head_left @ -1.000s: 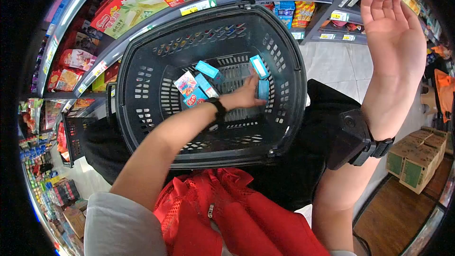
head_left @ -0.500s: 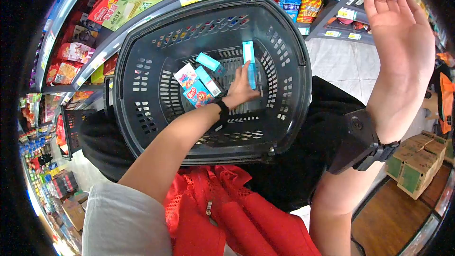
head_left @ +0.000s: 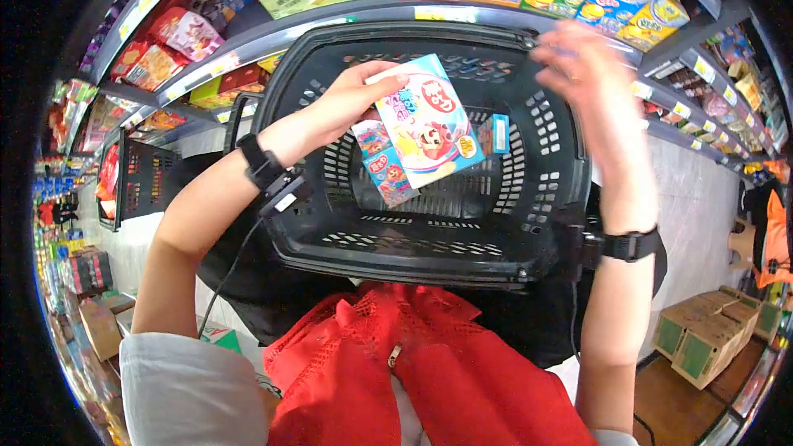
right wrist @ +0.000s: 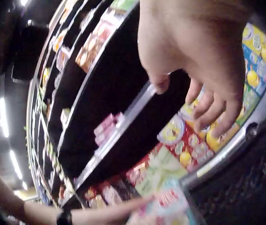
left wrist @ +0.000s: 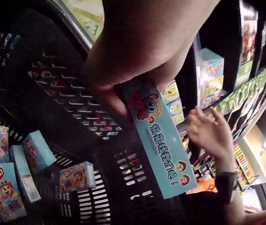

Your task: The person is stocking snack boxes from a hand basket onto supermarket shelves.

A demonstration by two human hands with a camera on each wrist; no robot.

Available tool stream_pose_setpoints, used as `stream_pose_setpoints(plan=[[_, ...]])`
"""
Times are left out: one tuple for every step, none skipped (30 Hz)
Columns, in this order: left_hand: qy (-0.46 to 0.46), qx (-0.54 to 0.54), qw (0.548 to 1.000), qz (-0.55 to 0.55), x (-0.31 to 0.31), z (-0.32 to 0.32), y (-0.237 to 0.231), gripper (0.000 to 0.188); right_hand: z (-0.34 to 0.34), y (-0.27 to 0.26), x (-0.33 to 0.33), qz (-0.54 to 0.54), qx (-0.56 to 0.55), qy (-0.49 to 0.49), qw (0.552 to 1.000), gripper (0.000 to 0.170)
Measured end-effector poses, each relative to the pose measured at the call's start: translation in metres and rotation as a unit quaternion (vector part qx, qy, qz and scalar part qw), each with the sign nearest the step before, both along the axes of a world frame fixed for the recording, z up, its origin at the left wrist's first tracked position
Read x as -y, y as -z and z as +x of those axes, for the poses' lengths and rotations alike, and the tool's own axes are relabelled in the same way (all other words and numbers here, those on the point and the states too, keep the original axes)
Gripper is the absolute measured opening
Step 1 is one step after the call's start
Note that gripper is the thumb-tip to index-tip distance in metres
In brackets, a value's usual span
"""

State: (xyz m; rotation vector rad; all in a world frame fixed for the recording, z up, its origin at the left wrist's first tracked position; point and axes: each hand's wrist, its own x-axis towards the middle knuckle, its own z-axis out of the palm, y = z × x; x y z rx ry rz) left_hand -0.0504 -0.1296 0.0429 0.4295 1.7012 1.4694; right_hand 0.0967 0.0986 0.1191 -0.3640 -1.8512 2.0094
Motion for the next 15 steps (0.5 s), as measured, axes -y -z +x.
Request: stream_pose_setpoints(plan=[[-0.009, 0.003, 1.0, 0.026, 0.01, -0.002, -0.005, 0.042, -0.004, 0.006, 0.021, 0.036, 0.05, -0.063, 0.996, 0.036], [-0.012, 0.001, 0.999, 0.03, 0.017, 0.001, -0.011, 0.042, -0.009, 0.023, 0.04, 0.092, 0.102, -0.093, 0.986, 0.037], [-0.042, 0.001, 0.997, 0.06, 0.023, 0.006, -0.017, 0.048, -0.013, 0.041, 0.058, 0.148, 0.155, -0.121, 0.969, 0.038], [-0.071, 0.003, 0.993, 0.09, 0.029, 0.01, -0.019, 0.054, -0.019, 0.051, 0.071, 0.114, 0.189, -0.154, 0.963, 0.041], [-0.071, 0.005, 0.993, 0.097, 0.031, 0.013, -0.012, 0.054, -0.024, 0.057, 0.081, 0.08, 0.223, -0.185, 0.954, 0.044], [-0.136, 0.009, 0.983, 0.126, 0.03, 0.017, -0.003, 0.059, -0.027, 0.058, 0.093, 0.187, 0.195, -0.111, 0.956, 0.047], [-0.202, 0.016, 0.967, 0.157, 0.03, 0.019, 0.005, 0.064, -0.028, 0.057, 0.103, 0.295, 0.163, -0.038, 0.941, 0.051], [-0.155, 0.098, 0.976, 0.118, 0.034, 0.02, 0.01, 0.068, -0.028, 0.051, 0.11, 0.348, 0.182, -0.013, 0.92, 0.053], [-0.106, 0.164, 0.97, 0.145, 0.031, 0.03, -0.001, 0.058, -0.026, 0.055, 0.116, 0.361, 0.186, -0.02, 0.914, 0.053], [-0.066, 0.183, 0.965, 0.175, 0.032, 0.033, -0.004, 0.052, -0.024, 0.064, 0.122, 0.491, 0.096, -0.022, 0.866, 0.051], [-0.027, 0.197, 0.959, 0.203, 0.033, 0.033, -0.007, 0.046, -0.023, 0.068, 0.127, 0.605, -0.002, -0.024, 0.796, 0.05], [-0.067, 0.186, 0.952, 0.234, 0.033, 0.03, -0.011, 0.037, -0.02, 0.065, 0.135, 0.583, -0.027, -0.057, 0.81, 0.048], [-0.071, 0.184, 0.95, 0.24, 0.038, 0.021, -0.008, 0.037, -0.019, 0.061, 0.141, 0.559, -0.051, -0.088, 0.823, 0.046], [-0.113, 0.14, 0.952, 0.246, 0.043, 0.009, -0.002, 0.033, -0.021, 0.057, 0.136, 0.538, -0.05, -0.153, 0.827, 0.039], [-0.154, 0.096, 0.951, 0.25, 0.046, -0.002, 0.002, 0.029, -0.027, 0.066, 0.127, 0.542, -0.056, -0.127, 0.829, 0.03]])
